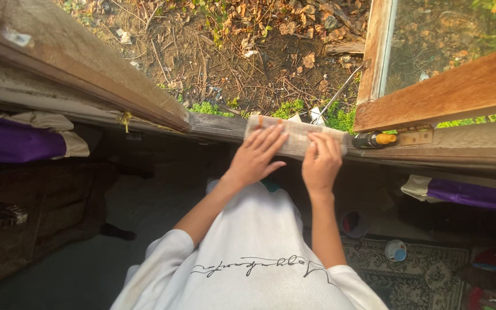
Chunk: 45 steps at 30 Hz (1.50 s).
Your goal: The person folds a striped cloth and uses it to wipe the wooden window sill. They repeatedly rub the cloth along the sill, refold the cloth, and continue wiping different sections of the sill.
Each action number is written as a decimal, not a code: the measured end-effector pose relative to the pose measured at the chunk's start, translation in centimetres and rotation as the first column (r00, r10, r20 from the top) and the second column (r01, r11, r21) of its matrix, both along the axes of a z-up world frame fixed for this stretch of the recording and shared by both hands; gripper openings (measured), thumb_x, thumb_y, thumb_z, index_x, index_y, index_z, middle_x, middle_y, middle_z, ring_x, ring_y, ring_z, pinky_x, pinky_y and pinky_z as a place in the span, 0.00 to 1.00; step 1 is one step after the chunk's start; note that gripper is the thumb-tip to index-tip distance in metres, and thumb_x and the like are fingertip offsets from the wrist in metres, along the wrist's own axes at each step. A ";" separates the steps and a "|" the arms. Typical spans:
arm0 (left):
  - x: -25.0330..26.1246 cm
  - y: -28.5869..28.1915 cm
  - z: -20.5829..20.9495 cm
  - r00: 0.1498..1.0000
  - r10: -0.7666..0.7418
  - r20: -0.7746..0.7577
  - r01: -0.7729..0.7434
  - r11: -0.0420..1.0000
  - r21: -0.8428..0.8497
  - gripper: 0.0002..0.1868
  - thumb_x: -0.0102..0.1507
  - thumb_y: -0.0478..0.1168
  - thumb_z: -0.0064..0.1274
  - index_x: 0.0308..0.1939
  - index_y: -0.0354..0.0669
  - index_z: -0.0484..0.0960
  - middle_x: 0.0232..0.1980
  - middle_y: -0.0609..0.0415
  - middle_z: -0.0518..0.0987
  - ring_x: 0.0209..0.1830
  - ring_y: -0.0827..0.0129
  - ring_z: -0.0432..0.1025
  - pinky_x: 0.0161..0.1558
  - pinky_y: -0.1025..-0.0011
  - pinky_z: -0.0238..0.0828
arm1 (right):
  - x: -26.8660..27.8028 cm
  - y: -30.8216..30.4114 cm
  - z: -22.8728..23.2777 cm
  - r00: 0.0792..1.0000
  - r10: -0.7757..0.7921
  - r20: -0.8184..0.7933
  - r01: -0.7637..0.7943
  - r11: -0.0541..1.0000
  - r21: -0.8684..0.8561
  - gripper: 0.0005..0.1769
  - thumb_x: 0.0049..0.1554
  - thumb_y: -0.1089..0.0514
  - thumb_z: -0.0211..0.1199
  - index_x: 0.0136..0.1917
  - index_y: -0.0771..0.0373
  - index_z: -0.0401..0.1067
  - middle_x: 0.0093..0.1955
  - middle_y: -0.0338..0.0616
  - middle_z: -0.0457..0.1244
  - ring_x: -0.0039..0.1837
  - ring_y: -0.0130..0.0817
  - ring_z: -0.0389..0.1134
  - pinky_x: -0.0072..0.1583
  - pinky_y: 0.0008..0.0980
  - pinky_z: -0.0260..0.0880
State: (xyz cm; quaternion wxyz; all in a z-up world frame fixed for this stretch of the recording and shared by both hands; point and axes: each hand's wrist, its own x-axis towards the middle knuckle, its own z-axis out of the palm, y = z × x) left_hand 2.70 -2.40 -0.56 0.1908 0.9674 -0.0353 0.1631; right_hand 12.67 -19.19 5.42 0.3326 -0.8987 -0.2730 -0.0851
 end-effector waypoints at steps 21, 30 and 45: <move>2.8 -5.3 0.0 0.991 0.136 -0.019 -0.135 0.991 0.019 0.43 0.61 0.51 0.59 0.76 0.39 0.61 0.79 0.42 0.59 0.80 0.54 0.53 0.76 0.53 0.39 | 0.9 -4.1 -2.2 0.985 -0.006 0.172 -0.015 0.993 0.119 0.15 0.59 0.69 0.52 0.56 0.71 0.76 0.59 0.54 0.69 0.66 0.53 0.67 0.72 0.49 0.64; 1.0 -0.8 -3.6 0.968 0.187 0.167 -0.201 0.977 0.069 0.39 0.61 0.50 0.60 0.75 0.49 0.66 0.77 0.53 0.65 0.76 0.66 0.59 0.74 0.60 0.44 | -0.9 0.4 -2.2 0.982 0.088 0.169 -0.102 0.992 0.071 0.17 0.59 0.64 0.55 0.58 0.69 0.77 0.60 0.52 0.69 0.66 0.50 0.68 0.74 0.52 0.55; 2.3 -2.9 -1.3 0.978 0.179 0.110 -0.169 0.981 -0.093 0.39 0.56 0.43 0.56 0.73 0.42 0.68 0.76 0.44 0.65 0.76 0.56 0.57 0.73 0.53 0.42 | 0.4 -1.8 -1.3 0.995 0.081 0.052 -0.086 0.991 0.102 0.13 0.60 0.68 0.54 0.56 0.69 0.76 0.59 0.50 0.70 0.66 0.48 0.68 0.74 0.47 0.60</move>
